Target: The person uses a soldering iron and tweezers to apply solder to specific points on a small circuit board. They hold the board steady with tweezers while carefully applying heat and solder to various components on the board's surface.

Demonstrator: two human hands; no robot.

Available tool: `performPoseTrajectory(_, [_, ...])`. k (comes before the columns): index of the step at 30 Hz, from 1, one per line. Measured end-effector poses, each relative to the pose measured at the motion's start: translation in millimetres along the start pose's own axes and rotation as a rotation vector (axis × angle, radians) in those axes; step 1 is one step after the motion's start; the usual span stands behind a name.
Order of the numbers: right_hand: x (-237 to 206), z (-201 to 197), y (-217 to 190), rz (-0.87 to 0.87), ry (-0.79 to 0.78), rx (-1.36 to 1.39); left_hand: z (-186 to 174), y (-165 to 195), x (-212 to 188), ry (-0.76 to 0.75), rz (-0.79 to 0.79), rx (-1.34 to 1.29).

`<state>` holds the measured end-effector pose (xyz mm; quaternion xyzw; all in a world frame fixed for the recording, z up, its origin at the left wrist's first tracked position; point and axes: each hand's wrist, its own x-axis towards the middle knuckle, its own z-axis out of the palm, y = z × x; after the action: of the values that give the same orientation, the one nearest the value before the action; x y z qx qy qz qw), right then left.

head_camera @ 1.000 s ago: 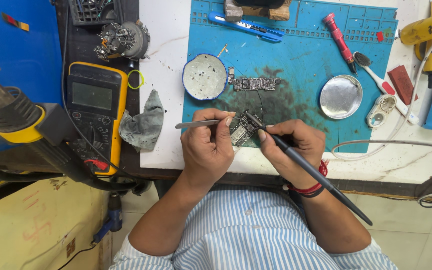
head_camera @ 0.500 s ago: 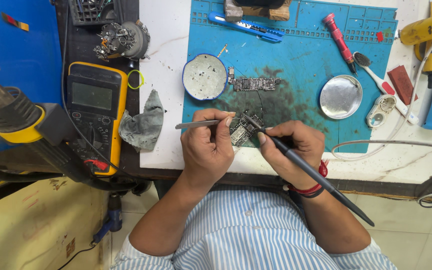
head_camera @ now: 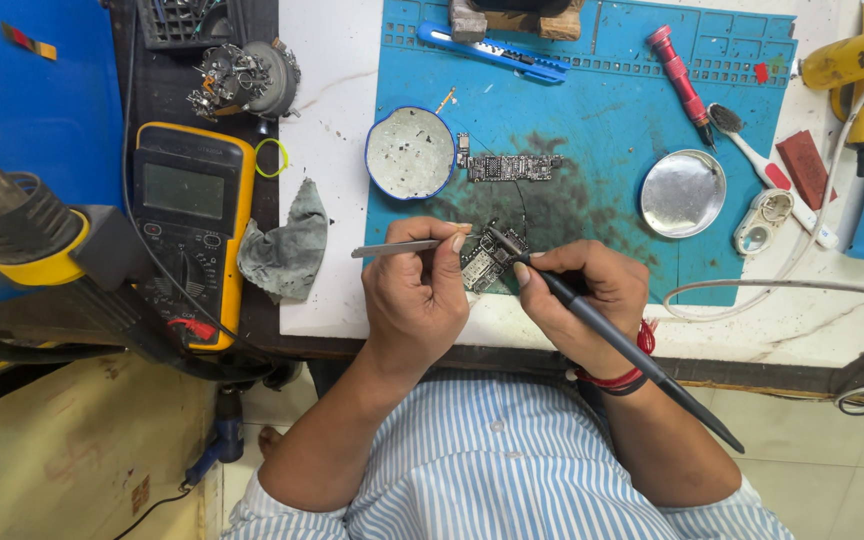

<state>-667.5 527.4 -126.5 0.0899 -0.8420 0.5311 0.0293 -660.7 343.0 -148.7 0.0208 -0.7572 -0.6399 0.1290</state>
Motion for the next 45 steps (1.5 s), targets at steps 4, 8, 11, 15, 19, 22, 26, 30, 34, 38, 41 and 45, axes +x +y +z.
performPoseTrajectory(4, [-0.2,0.5,-0.4,-0.003,0.004,-0.008,-0.1,0.4,0.2,-0.001,0.013,0.0])
performPoseTrajectory(8, [0.3,-0.7,-0.2,-0.014,-0.004,-0.002,0.0,0.6,0.1,0.0,0.008,0.017])
performPoseTrajectory(11, [0.1,-0.2,-0.4,-0.004,0.006,-0.007,0.0,0.7,-0.2,-0.001,0.007,0.008])
performPoseTrajectory(15, [1.1,-0.1,-0.1,-0.018,-0.006,0.004,0.2,-0.2,1.1,0.005,0.017,0.015])
performPoseTrajectory(19, [0.9,0.1,0.5,-0.003,0.002,-0.002,0.5,-0.1,1.1,0.008,0.03,0.009])
performPoseTrajectory(22, [0.6,0.3,2.0,-0.017,0.0,0.002,0.2,0.0,1.5,0.003,0.013,0.017])
performPoseTrajectory(26, [-1.1,2.0,3.5,0.035,0.074,0.02,0.0,0.6,1.4,0.002,-0.003,0.021])
performPoseTrajectory(30, [-0.8,1.4,4.1,0.011,0.054,-0.011,0.7,0.4,1.3,0.006,0.021,0.019])
performPoseTrajectory(34, [0.0,1.0,2.9,0.008,0.044,-0.032,0.2,0.2,0.9,0.003,0.003,0.018])
performPoseTrajectory(38, [0.3,0.9,1.5,0.024,0.043,-0.025,0.0,0.1,1.2,0.003,0.01,0.017])
performPoseTrajectory(41, [0.0,1.8,0.7,0.047,0.05,0.0,0.1,0.3,1.2,0.004,0.017,0.017])
performPoseTrajectory(45, [-0.1,0.7,0.6,0.01,0.036,-0.027,0.0,1.0,0.9,0.003,0.005,0.019])
